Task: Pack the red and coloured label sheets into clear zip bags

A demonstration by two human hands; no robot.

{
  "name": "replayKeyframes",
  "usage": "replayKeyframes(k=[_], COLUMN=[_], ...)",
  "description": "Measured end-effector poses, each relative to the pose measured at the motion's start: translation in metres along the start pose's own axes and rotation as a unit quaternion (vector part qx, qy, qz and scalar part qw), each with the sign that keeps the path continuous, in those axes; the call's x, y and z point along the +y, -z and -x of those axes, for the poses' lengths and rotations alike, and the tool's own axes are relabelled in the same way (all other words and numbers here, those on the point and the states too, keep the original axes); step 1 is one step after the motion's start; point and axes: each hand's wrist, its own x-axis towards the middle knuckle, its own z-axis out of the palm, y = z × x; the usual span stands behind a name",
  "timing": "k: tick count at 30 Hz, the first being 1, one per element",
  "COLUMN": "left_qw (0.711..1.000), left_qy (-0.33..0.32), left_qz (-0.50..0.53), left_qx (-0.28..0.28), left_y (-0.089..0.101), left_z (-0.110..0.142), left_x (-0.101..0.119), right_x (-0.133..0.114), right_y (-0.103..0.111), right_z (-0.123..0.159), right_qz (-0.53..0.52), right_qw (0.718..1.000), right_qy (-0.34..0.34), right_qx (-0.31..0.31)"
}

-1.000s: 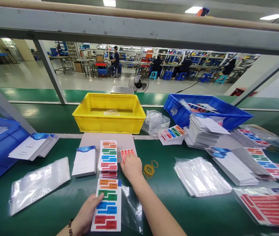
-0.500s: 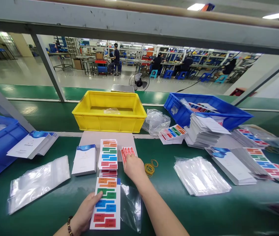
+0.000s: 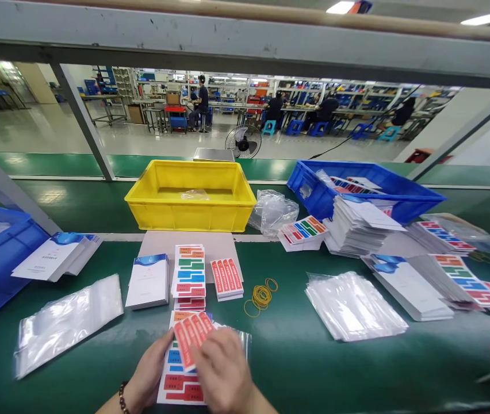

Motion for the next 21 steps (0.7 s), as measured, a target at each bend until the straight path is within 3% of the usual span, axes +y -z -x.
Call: replayKeyframes(k=[3, 6, 12, 17, 19, 21], left_qw=[1.0, 1.0, 0.994, 0.992, 0.992, 0.992], left_qy=[-0.012, 0.023, -0.038, -0.046, -0.041, -0.027], left_qz=[-0.013, 0.0, -0.042, -0.048, -0.05, -0.063], left_qx=[0.01, -0.009, -0.093, -0.107, -0.108, -0.102], left_y=[-0.002, -0.006, -0.009, -0.008, -0.007, -0.006], left_z=[0.002, 0.007, 0.008, 0.008, 0.009, 0.012], left_x=[0.001, 0.004, -0.001, -0.003, -0.003, -0.004], right_x=[-0.022, -0.026, -0.027, -0.026, -0.019, -0.009], right_y=[-0.022, -0.036, -0.036, -0.031, -0.027, -0.023], right_z=[0.009, 0.02, 0.024, 0.024, 0.026, 0.027], right_qz=[-0.029, -0.032, -0.049, -0.101, -0.135, -0.183], right_qw=[0.999, 0.997, 0.992, 0.991, 0.982, 0.938], right_qy=[0.029, 0.013, -0.012, -0.036, -0.121, -0.295], right_qx=[-0.032, -0.064, -0.113, -0.083, -0.054, -0.011])
